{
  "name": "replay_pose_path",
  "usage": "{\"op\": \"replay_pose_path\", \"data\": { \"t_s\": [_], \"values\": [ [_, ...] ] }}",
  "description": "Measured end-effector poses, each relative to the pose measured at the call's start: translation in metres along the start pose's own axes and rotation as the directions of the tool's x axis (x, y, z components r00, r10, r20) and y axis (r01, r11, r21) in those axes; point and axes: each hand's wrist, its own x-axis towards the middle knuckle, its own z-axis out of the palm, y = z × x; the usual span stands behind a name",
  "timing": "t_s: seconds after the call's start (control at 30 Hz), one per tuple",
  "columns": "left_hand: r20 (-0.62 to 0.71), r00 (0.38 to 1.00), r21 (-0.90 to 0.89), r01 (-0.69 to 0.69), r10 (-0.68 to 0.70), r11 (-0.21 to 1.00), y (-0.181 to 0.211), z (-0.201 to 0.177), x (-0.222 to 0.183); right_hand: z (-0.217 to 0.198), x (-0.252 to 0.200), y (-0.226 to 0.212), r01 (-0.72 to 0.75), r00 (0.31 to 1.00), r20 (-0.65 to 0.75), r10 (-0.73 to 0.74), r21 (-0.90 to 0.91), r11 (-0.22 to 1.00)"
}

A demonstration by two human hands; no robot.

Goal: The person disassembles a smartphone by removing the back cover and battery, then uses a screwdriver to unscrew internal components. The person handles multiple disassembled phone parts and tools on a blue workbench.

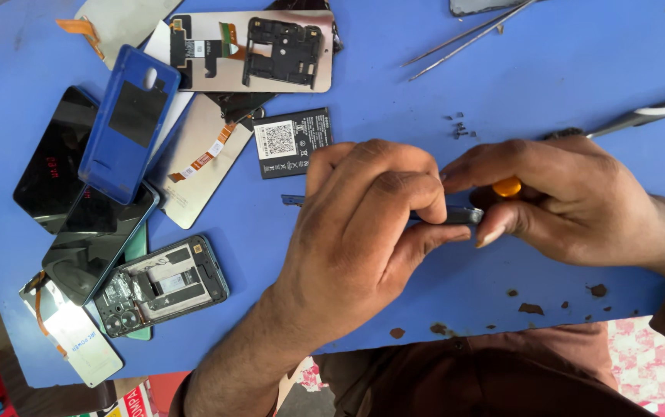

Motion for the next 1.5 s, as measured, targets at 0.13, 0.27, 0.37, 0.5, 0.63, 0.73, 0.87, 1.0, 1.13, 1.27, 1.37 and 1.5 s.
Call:
{"op": "replay_pose_path", "data": {
  "t_s": [0.13, 0.27, 0.37, 0.5, 0.63, 0.73, 0.87, 1.0, 1.13, 1.27, 1.37, 1.5],
  "values": [
    [-0.001, 1.000, 0.018, -0.015, 0.015, 1.000, -0.001, -0.001, 0.002, 0.003, 0.000, 0.000, -0.021, 1.000, -0.002, 0.021, 0.171, 0.985],
    [0.006, 1.000, 0.018, -0.023, 0.023, 1.000, -0.001, -0.002, 0.003, 0.006, 0.000, 0.000, -0.074, 0.997, 0.005, 0.076, 0.309, 0.948],
    [0.000, 1.000, 0.005, -0.026, 0.026, 1.000, 0.000, -0.001, 0.004, 0.008, 0.001, -0.001, -0.137, 0.990, 0.020, 0.140, 0.376, 0.916],
    [-0.015, 1.000, 0.005, -0.020, 0.020, 1.000, 0.000, 0.001, 0.003, 0.011, -0.002, -0.002, -0.142, 0.986, -0.030, 0.163, 0.352, 0.925],
    [-0.013, 1.000, -0.025, 0.013, -0.013, 1.000, 0.000, 0.002, 0.001, 0.017, -0.006, -0.004, -0.158, 0.975, -0.116, 0.191, 0.248, 0.956],
    [-0.010, 1.000, -0.034, 0.027, -0.027, 0.999, 0.000, 0.003, -0.001, 0.020, -0.007, -0.005, -0.119, 0.971, -0.177, 0.158, 0.211, 0.970],
    [-0.018, 0.999, -0.041, 0.025, -0.026, 0.999, 0.000, 0.004, -0.003, 0.023, -0.009, -0.004, -0.066, 0.969, -0.218, 0.118, 0.230, 0.971],
    [-0.013, 0.999, -0.077, 0.048, -0.049, 0.996, 0.000, 0.004, -0.003, 0.023, -0.009, -0.005, -0.121, 0.959, -0.214, 0.183, 0.272, 0.955],
    [0.005, 0.998, -0.068, 0.055, -0.055, 0.996, -0.001, 0.002, -0.001, 0.020, -0.007, -0.005, -0.155, 0.959, -0.184, 0.217, 0.301, 0.941],
    [-0.010, 1.000, -0.033, 0.014, -0.014, 0.999, -0.001, 0.001, -0.001, 0.020, -0.006, -0.005, -0.104, 0.969, -0.186, 0.161, 0.286, 0.953],
    [-0.019, 0.999, 0.016, -0.029, 0.030, 0.999, -0.001, 0.003, -0.001, 0.019, -0.006, -0.005, -0.093, 0.974, -0.178, 0.142, 0.258, 0.962],
    [-0.013, 0.999, 0.058, -0.047, 0.048, 0.997, 0.000, 0.003, -0.001, 0.019, -0.006, -0.005, -0.144, 0.966, -0.159, 0.202, 0.316, 0.938]
  ]
}}
